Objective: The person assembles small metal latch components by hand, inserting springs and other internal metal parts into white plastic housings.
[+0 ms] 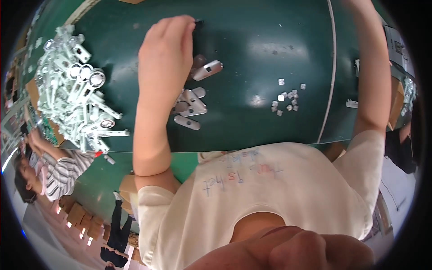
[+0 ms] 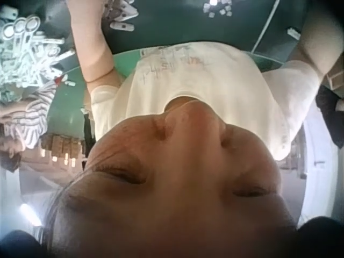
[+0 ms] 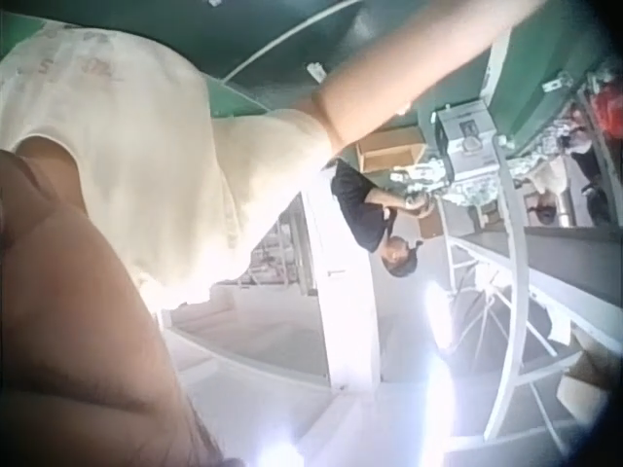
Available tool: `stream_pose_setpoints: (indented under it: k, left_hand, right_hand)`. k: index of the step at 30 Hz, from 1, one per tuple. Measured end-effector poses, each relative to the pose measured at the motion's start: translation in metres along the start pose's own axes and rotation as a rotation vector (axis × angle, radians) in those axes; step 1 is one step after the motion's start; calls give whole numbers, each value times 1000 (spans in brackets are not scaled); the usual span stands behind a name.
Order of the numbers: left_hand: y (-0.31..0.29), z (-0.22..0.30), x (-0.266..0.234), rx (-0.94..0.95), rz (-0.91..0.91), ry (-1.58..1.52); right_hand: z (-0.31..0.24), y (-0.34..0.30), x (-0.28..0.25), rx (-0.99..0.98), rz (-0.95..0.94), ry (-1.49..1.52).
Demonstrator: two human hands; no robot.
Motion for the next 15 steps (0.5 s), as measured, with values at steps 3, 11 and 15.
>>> stream_pose_setpoints:
  k: [3,11,15]
  left_hand:
    - [-3,24,-7,-381,-129,-437]
    - [-13,50,-3,-486,-496,-1222]
    - [-17,59,4,-492,-436,-1274]
  right_hand:
    - [19,-87,40,-122,-365,-102]
    - [25,-152,86,-125,-140,-268]
    - [15,-153,87,-66,-114,-234]
Point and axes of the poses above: each hand's wrist, its own y-axis towards the middle knuckle, its own x-axis out of the palm, z = x × y, the point moved 1 cm from there along y, towards the middle knuckle, and after that the axes turned 11 degrees about y, right-handed, at the moved point
